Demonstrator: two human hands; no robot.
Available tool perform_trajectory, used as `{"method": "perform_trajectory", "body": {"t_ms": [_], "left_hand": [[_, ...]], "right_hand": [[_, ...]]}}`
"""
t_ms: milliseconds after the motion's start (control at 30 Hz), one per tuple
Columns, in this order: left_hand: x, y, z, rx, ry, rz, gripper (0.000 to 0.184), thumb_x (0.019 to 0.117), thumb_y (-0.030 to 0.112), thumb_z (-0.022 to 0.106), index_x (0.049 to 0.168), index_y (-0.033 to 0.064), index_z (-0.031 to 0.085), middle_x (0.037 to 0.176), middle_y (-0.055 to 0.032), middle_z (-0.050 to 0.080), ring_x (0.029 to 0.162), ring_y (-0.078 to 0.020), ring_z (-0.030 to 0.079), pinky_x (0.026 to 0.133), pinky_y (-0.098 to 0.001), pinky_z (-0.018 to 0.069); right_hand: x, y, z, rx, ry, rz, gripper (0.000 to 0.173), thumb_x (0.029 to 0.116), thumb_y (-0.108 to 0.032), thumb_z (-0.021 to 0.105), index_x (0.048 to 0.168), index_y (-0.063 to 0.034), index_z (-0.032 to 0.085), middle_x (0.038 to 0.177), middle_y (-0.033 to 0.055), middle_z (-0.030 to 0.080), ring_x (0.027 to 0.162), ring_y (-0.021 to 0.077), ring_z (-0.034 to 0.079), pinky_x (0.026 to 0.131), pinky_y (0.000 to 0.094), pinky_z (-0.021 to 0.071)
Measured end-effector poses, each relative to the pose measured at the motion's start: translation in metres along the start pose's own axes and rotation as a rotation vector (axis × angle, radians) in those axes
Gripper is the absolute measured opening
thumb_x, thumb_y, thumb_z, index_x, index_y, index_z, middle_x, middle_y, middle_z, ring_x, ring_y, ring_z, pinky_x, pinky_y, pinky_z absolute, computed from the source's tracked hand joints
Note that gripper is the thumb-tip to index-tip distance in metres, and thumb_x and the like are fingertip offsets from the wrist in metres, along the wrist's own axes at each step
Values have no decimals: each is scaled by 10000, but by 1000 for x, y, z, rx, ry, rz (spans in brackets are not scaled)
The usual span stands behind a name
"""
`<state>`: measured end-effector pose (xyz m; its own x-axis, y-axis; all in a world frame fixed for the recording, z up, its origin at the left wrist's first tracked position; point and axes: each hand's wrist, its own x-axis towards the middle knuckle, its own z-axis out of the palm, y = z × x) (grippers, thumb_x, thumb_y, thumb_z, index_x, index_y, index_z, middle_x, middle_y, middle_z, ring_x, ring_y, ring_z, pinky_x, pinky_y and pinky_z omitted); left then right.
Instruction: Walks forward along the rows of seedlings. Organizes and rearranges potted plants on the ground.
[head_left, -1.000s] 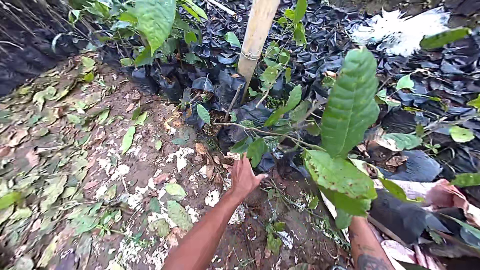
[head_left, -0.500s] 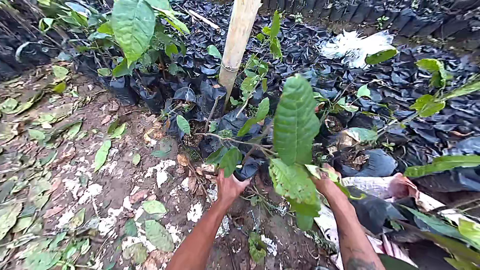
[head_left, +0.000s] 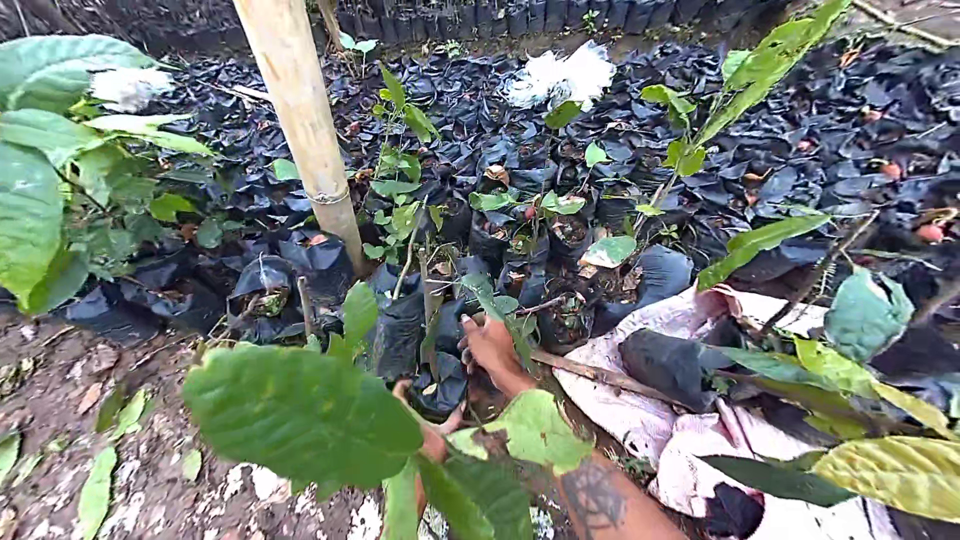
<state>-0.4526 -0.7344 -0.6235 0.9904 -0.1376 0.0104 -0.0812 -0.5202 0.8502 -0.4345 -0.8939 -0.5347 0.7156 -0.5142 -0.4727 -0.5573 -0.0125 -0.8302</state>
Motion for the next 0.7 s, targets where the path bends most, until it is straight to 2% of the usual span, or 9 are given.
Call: {"method": "perform_trajectory", "body": {"t_ms": [33, 100, 167, 267, 400, 500, 567, 633, 700], "left_hand": [[-3, -4, 8, -65, 106, 115, 865, 680, 228, 813, 1340, -183, 433, 1226, -345, 594, 1128, -348, 597, 979, -425, 488], [-3, -4, 9, -63, 149, 152, 906, 612, 211, 862, 1326, -179, 463, 1210, -385, 593, 1116, -446, 606, 957, -523, 500], [-2, -7, 8, -53, 133, 149, 918, 623, 242, 873, 1331, -175, 465, 1237, -380, 584, 1159, -449, 590, 992, -538, 480], [2, -16, 22, -139, 268, 259, 986, 588, 412, 799, 1252, -236, 465, 1216, -382, 580, 1147, -352, 584, 999, -420, 460], [-2, -3, 19, -212, 227, 236, 949, 622, 317, 790, 1252, -279, 403, 1259, -420, 527, 1188, -341, 556, 1018, -373, 445], [-6, 20, 2, -66, 96, 36, 943, 608, 182, 856, 1358, -192, 423, 1297, -372, 561, 1214, -386, 573, 1038, -450, 459], [-4, -1, -3, 99, 3, 48, 969, 655, 294, 919, 1392, -117, 442, 1264, -305, 620, 1179, -365, 629, 1000, -490, 510], [-4, -41, 11, 126, 124, 223, 954, 660, 423, 892, 1336, -126, 502, 1173, -310, 655, 1103, -380, 663, 925, -503, 541], [-9, 0, -9, 153, -22, 48, 997, 672, 383, 922, 1399, -111, 452, 1278, -310, 615, 1212, -368, 616, 1036, -479, 499]], "right_hand": [[-3, -8, -2, -210, 5, -70, 412, 1097, -210, 456, 1451, -6, 509, 1289, 178, 662, 1089, 259, 684, 960, 412, 531], [10, -8, 2, -602, -40, -212, 458, 1076, -187, 455, 1505, -26, 456, 1520, 215, 487, 1307, 371, 575, 1077, 533, 459], [35, 0, 6, -836, -131, -246, 431, 1039, -139, 506, 1444, 7, 514, 1494, 269, 485, 1326, 447, 525, 1060, 611, 432], [65, 5, 1, -941, -345, -268, 394, 1026, -144, 561, 1353, 76, 564, 1404, 314, 539, 1319, 461, 526, 1071, 616, 421], [63, -28, -13, -961, -589, -404, 375, 1032, -42, 541, 1331, 184, 534, 1392, 376, 526, 1343, 480, 476, 1144, 562, 304], [40, -59, -6, -853, -391, -416, 447, 1088, -146, 435, 1479, 70, 454, 1505, 293, 477, 1437, 405, 432, 1197, 541, 307], [35, -73, 3, -709, -294, -475, 459, 1100, -211, 429, 1491, 27, 468, 1509, 253, 497, 1432, 360, 455, 1196, 507, 321], [57, -76, 13, -612, -193, -645, 457, 1078, -153, 455, 1450, 113, 474, 1475, 301, 508, 1415, 366, 462, 1209, 452, 298], [85, -84, 17, -545, -25, -803, 379, 1057, -96, 424, 1296, 160, 568, 1252, 284, 641, 1215, 288, 605, 1085, 350, 433]]}}
